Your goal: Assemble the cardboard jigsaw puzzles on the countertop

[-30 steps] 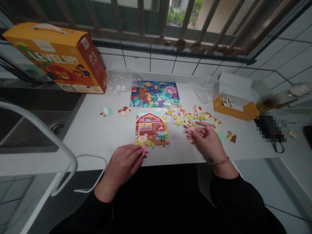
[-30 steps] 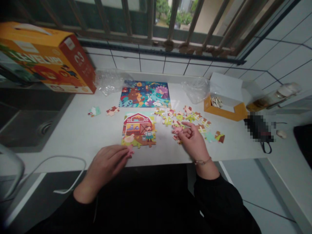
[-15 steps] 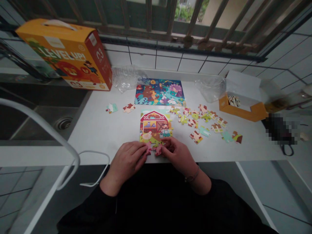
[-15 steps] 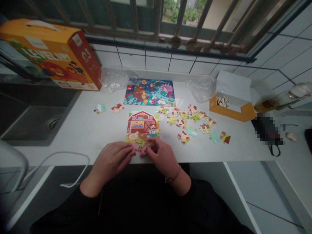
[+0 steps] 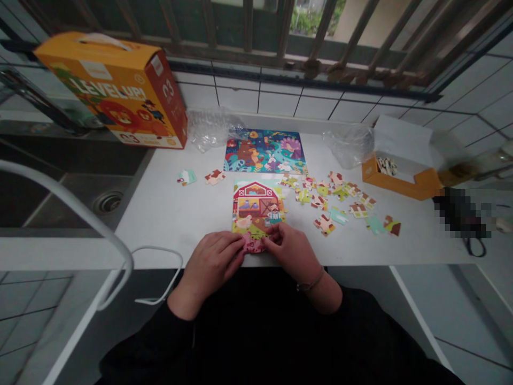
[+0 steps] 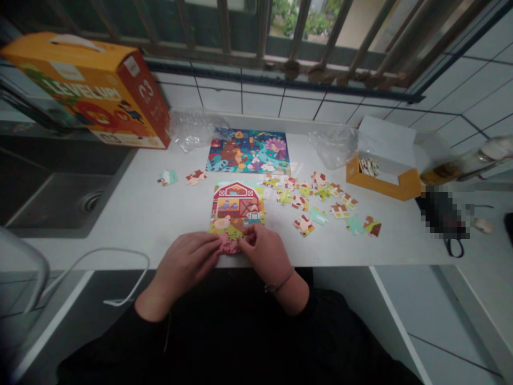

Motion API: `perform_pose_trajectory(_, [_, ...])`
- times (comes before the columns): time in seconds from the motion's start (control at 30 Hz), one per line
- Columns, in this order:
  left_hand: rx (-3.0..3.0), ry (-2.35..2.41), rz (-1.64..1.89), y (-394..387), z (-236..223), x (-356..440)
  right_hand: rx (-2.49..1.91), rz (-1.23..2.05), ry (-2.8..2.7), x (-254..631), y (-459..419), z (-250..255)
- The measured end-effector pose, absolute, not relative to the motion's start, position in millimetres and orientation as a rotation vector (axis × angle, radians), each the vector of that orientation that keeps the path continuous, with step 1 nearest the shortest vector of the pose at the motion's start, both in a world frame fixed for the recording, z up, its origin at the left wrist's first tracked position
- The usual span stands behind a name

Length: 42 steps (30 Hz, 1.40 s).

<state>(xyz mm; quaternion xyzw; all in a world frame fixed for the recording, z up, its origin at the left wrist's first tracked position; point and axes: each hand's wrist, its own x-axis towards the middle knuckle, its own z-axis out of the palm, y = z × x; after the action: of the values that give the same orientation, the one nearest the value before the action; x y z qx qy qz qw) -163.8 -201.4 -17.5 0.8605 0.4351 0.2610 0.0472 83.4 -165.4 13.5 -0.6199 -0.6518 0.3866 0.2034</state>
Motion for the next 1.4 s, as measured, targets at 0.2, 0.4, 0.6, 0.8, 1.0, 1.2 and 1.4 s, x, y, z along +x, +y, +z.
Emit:
perform_pose_trajectory(0.2, [2.623, 1.328, 0.769, -201.5, -16.5, -164.6, -1.740, 0.914, -1.968, 79.1, -167.6, 15.1])
perform_pose_trajectory(0.4, [2.564, 1.344, 0.743, -199.7, -13.3, -159.7, -1.693, 0.766, -2.039, 76.9, -172.1, 7.7])
perform_pose_trajectory(0.6, [2.510, 1.408, 0.683, -195.9, -13.2, -152.8, -1.680, 0.680, -2.100, 75.9, -172.6, 6.0])
perform_pose_trajectory(0.8, [2.484, 1.379, 0.721, -195.3, -12.0, -150.8, -1.689, 0.728, -2.108, 75.5, -174.5, 5.5])
perform_pose_trajectory(1.0, [2.516, 1.358, 0.707, -194.9, -11.6, -151.7, -1.650, 0.661, -2.193, 73.2, -176.3, 5.8])
perform_pose_trajectory(1.2, [2.506, 1.374, 0.685, -192.6, -12.8, -152.8, -1.584, 0.657, -2.238, 79.3, -181.3, 13.7])
perform_pose_trajectory(1.4, [2.536, 1.356, 0.704, -190.9, -12.7, -152.3, -1.801, 0.353, -1.941, 159.0, -164.8, 20.0])
